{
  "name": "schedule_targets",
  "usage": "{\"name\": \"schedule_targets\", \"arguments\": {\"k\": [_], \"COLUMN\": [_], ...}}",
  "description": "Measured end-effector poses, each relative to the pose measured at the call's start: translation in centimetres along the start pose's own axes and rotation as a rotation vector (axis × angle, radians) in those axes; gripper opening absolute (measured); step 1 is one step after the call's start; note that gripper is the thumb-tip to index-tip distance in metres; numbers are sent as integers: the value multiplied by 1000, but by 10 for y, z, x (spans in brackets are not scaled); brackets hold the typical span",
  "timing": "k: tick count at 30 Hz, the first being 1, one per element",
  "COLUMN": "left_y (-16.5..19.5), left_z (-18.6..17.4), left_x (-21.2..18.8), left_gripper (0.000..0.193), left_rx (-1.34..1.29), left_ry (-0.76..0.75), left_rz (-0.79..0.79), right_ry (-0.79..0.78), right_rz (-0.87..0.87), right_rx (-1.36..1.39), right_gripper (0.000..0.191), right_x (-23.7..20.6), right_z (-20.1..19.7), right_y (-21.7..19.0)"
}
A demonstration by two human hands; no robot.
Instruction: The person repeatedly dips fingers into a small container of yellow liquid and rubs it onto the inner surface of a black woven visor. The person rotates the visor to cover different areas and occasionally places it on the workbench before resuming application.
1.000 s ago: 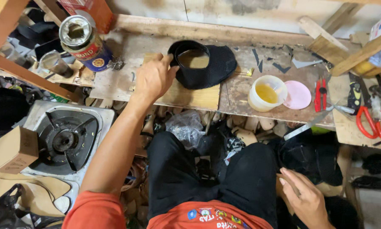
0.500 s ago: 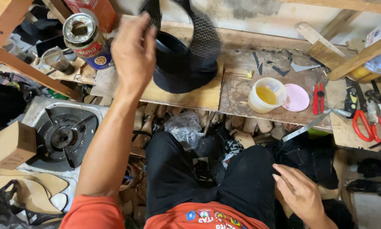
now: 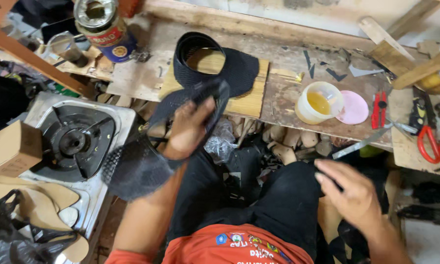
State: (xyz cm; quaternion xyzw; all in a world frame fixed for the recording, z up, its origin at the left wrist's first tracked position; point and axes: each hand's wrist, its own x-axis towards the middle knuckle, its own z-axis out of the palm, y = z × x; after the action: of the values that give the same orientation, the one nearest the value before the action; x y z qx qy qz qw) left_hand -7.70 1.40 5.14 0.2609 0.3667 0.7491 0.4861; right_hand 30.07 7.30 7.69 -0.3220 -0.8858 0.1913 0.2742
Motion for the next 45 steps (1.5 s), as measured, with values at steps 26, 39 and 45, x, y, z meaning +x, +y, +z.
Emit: {"name": "schedule_targets", "arguments": {"k": [26, 39, 45], "left_y": [-68, -76, -73], "left_z": [29, 44, 42], "left_x": [-61, -77, -76], "left_gripper": [22, 25, 29], "left_rx": [-312, -437, -214], "left_ry": [-137, -30, -84], "left_rz": [-273, -663, -408], "right_ry": [-14, 17, 138], "right_rz": [-47, -406, -530], "right_rx": [102, 35, -24], "right_gripper": [9, 46, 39], "right_x": [94, 66, 65], "right_z": [-6, 28, 30], "right_y": [13, -49, -40]}}
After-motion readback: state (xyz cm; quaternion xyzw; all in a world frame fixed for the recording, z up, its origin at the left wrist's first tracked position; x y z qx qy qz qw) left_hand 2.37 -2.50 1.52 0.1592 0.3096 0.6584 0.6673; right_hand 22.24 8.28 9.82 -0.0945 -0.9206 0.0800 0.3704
